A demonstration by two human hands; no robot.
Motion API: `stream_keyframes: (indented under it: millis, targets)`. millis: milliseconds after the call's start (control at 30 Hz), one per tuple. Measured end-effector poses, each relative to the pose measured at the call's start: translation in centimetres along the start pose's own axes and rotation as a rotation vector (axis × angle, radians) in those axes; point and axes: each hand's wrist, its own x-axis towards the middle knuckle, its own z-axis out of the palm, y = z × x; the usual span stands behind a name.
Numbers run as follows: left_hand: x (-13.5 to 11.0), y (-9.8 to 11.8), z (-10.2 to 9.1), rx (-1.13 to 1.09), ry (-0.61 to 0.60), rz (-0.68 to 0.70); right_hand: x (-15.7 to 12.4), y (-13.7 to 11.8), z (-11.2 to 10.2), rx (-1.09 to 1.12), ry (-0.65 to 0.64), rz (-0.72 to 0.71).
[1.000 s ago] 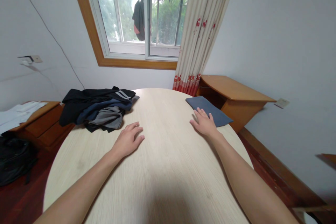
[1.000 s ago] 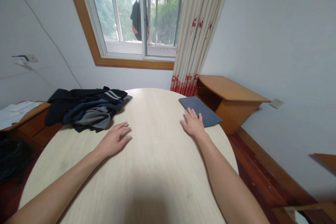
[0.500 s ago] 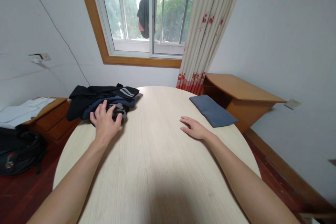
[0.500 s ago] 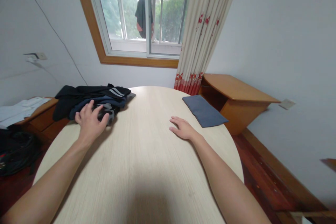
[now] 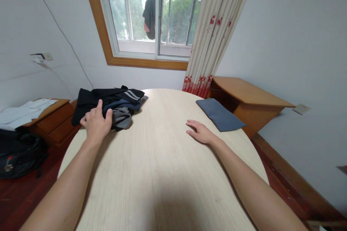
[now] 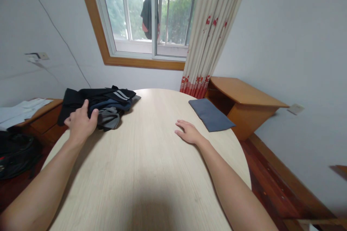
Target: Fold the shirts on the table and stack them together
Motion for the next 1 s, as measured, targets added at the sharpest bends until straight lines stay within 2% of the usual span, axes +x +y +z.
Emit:
stream_keyframes:
  millis: [133,300,467,567,667,733,867,933,1000]
  targets:
    - [0.4,-0.5,0.7,-0.015,-0.025,-0.048,0.0,0.0,0.0,0.002,0.005,0.012]
    - [0.2,0.0,0.6,-0.076,-0.057,-0.09,0.0,0.0,0.1,-0.014,0.011,0.011]
    - [0.5,0.0,0.1,-0.279,0.023,-0.171,0.1,-0.1,0.0,-0.022,0.011,0.009]
    - [0.5,0.2,-0.2,-0.41,0.094,-0.1,0.1,-0.1,0.1,-0.019,0.015,0.009]
    - [-0.9,2.0,-0.4,-0.519,0.083,0.08,0.1,-0.2,0.1,-0.029,0.011,0.016]
    - [-2.8,4.1,-0.5,-0.597,-0.039,0.192,0.2,-0.2,0.1,-0.04,0.005,0.02]
    - [-7.9,8.4,-0.3,-0.727,-0.52,0.404,0.1,-0.3,0.0,0.0,0.017,0.011]
    - [-10.2,9.8,-0.2,-0.773,-0.768,0.498,0.0,-0.5,-0.1,0.094,0.035,0.021]
    - [-11.6,10.6,-0.2,-0.785,-0.963,0.582,0.0,-0.8,-0.1,0.232,0.034,0.036]
